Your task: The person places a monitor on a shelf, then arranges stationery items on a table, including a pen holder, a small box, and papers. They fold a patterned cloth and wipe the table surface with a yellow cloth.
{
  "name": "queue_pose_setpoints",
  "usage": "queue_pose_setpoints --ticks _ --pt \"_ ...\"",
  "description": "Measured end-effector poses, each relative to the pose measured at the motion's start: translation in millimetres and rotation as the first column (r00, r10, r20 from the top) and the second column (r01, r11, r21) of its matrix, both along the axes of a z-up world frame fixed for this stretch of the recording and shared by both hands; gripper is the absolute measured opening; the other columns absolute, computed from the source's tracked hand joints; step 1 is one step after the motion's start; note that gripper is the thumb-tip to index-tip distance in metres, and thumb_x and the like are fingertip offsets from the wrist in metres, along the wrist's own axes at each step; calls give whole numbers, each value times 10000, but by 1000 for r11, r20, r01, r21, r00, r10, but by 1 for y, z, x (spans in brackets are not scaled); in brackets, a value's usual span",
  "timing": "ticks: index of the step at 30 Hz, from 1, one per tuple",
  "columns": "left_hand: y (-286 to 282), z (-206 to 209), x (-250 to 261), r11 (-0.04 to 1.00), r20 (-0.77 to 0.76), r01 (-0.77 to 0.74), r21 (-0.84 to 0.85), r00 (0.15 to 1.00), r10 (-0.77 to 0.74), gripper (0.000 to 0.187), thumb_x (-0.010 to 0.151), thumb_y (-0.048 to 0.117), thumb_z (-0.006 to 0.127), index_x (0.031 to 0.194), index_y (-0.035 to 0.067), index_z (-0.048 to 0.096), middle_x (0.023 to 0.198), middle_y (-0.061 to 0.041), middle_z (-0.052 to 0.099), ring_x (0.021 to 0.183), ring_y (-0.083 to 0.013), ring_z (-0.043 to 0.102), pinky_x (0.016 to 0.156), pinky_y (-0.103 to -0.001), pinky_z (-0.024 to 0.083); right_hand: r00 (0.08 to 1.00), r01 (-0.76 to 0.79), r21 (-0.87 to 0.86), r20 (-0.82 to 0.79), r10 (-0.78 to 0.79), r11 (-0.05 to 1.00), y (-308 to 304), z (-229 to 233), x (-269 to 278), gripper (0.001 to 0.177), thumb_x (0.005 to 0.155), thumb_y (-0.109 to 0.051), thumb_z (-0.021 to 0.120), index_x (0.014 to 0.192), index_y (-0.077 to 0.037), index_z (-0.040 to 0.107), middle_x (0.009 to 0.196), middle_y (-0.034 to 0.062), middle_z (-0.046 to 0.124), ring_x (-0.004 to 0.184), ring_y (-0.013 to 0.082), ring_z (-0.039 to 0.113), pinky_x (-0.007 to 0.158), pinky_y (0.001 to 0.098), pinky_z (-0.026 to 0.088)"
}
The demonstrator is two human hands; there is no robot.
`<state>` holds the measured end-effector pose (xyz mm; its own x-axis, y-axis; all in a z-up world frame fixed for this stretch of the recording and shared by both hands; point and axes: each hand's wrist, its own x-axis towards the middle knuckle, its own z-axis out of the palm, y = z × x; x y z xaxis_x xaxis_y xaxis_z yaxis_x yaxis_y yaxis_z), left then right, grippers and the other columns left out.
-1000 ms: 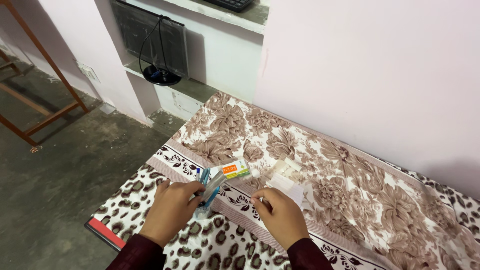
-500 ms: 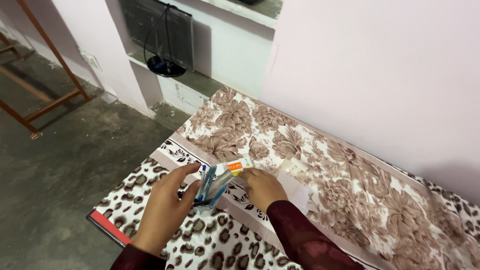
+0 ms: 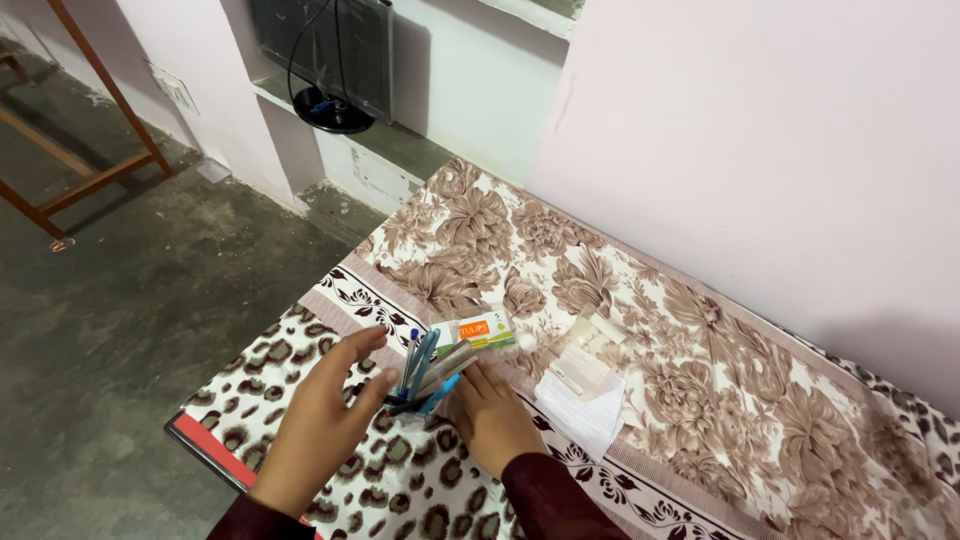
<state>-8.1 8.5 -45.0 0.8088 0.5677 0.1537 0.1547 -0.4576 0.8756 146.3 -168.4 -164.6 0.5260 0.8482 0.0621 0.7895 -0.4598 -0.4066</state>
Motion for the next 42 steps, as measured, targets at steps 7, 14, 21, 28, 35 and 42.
queue_pose_setpoints --ticks 7,14,21,28,35,42 --pt "-3 -2 7 943 -225 280 180 945 -238 1181 612 320 936 1571 125 275 1492 -177 482 1303 -373 531 968 -411 474 980 46 -21 -192 -49 999 -14 19 3 535 910 -214 673 1423 -151 538 1594 111 394 1451 310 376 1211 444 254" --pt "-7 9 10 971 -262 135 197 962 -80 872 786 219 786 1538 215 343 1142 -71 751 1021 -306 713 829 -417 545 966 53 -136 -245 -86 989 -6 26 4 612 874 -122 668 1457 -160 487 1651 65 294 1496 273 325 1231 433 236" --pt "6 10 11 992 -284 95 -82 952 -115 1077 709 314 887 1598 228 284 1320 -81 649 1038 -296 732 847 -398 591 949 80 -210 -284 -139 975 -4 28 3 639 878 -118 662 1479 -195 458 1684 4 235 1521 225 293 1259 415 213" --pt "9 -7 15 984 -245 116 -132 959 -146 1321 635 264 997 1618 194 117 1493 -191 490 1353 -294 465 1076 -396 390 940 74 -184 -316 -130 980 -3 23 8 633 880 -101 660 1472 -204 463 1690 5 214 1544 242 229 1246 453 196" --pt "-14 -15 11 997 -231 53 -55 971 -64 1153 679 189 901 1607 220 216 1333 -172 650 1152 -299 694 952 -377 533 933 75 -115 -342 -111 990 -5 8 12 647 852 -87 679 1458 -199 481 1682 33 250 1545 263 252 1248 485 185" --pt "-17 -11 8 994 -215 49 99 976 -27 1016 708 249 890 1525 184 290 1283 -210 663 1055 -358 726 858 -422 574 935 78 -150 -333 -125 986 -4 8 11 642 878 -113 673 1474 -206 454 1691 21 227 1554 258 212 1255 476 151"
